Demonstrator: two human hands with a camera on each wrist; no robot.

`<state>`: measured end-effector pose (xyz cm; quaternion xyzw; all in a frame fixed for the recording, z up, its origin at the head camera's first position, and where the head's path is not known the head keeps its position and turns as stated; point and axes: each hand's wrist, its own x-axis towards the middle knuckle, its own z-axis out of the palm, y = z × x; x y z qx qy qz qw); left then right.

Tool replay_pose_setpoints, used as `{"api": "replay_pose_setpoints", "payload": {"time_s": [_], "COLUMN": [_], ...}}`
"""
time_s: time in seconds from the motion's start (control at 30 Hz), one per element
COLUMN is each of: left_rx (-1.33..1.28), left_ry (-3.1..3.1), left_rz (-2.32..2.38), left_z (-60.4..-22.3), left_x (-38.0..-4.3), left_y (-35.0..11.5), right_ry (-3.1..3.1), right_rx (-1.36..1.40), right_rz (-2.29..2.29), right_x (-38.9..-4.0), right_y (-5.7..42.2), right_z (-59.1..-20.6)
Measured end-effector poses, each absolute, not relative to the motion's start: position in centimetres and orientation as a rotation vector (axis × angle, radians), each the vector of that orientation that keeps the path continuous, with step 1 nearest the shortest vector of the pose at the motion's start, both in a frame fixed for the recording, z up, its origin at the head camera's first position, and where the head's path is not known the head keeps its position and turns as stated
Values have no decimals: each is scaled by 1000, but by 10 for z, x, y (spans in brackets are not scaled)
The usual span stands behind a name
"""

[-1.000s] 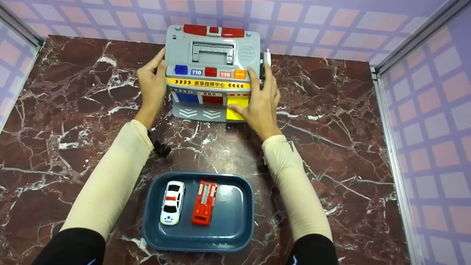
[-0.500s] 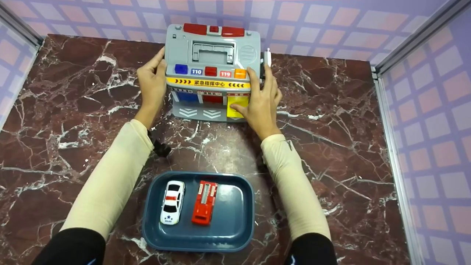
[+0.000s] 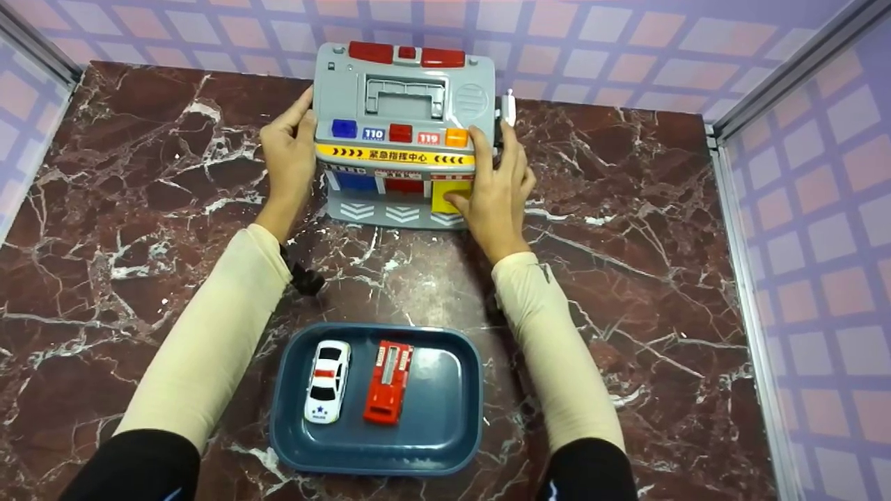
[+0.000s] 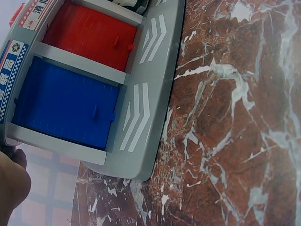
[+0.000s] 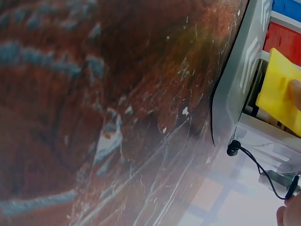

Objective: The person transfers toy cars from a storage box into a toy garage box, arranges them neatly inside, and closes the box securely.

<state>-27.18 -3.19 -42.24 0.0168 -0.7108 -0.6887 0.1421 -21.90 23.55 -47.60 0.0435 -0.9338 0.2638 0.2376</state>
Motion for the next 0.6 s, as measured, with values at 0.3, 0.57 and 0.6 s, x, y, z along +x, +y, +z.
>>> {"api": "replay_pose_setpoints", "payload": {"time_s": [0.3,0.57,0.6], "left_rx": [53,59,59], "left_ry": [-2064,-2065,-2063], "left_rz": [-1979,-1974,-1977], "left_z": [-422,-421,-420], "left_x": [-271,-270,-270], "left_y": [-31,-31,-31], "right_ry": [-2555,-2529,-2527], "right_rx": [99,100,98], "right_rz": [678,665,665], "right_x": [-219,-220,-220], "right_y": [236,235,235], "right_z": [-477,-479,-479]}}
